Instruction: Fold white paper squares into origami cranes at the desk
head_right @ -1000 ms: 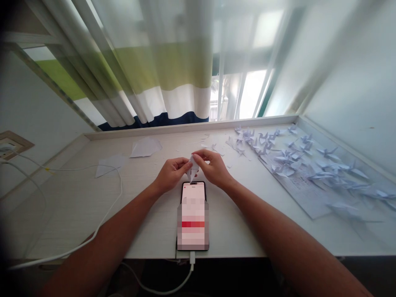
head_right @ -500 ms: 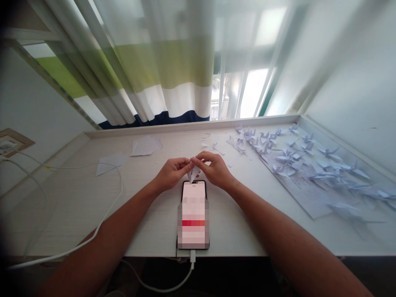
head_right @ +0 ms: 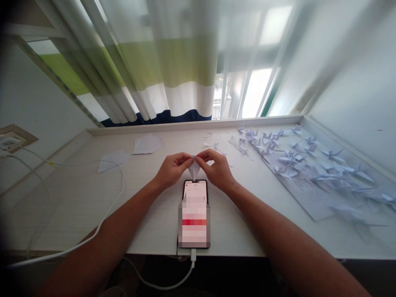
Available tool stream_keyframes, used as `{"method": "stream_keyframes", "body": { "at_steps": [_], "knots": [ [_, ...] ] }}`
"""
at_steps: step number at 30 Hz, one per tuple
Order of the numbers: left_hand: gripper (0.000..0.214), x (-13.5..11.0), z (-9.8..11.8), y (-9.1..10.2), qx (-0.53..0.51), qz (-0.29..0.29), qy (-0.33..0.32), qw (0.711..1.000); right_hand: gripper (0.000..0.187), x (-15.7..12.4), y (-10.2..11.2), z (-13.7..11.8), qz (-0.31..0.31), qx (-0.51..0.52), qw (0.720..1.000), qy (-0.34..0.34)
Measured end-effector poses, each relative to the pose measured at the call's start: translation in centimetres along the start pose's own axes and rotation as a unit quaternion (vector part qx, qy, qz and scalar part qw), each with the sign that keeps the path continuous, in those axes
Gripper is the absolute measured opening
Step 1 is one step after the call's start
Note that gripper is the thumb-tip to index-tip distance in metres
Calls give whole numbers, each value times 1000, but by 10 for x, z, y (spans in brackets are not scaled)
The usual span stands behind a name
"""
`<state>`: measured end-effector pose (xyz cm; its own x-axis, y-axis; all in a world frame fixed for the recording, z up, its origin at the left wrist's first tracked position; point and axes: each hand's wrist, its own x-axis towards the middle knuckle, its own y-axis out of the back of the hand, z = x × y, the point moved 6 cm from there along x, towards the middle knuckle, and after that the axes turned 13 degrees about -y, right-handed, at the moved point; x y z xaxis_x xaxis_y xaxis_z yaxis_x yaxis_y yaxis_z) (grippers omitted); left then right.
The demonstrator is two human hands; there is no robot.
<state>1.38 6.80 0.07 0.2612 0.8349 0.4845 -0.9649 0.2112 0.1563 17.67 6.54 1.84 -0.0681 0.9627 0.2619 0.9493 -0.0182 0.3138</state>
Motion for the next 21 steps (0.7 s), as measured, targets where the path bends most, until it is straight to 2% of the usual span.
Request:
{"method": "stream_keyframes", "body": {
  "at_steps": [4, 8, 13, 16, 21],
  "knots": [
    [33, -1, 2, -3, -5, -18, 1, 1000, 18, 0, -2, -3, -4, -23, 1000, 10],
    [35, -1, 5, -2, 40, -27, -10, 999, 19, 0, -3, -5, -9, -31, 999, 15],
    [39, 0, 7, 4, 81, 11, -5, 997, 20, -1, -4, -3, -35, 4, 999, 10],
    [40, 0, 3, 7, 47, 39, 25, 998, 20, -1, -5, -4, -67, 7, 997, 30],
    [43, -1, -5, 9, -49, 62, 67, 995, 16, -2, -10, -8, -130, -60, 985, 99]
  ]
}}
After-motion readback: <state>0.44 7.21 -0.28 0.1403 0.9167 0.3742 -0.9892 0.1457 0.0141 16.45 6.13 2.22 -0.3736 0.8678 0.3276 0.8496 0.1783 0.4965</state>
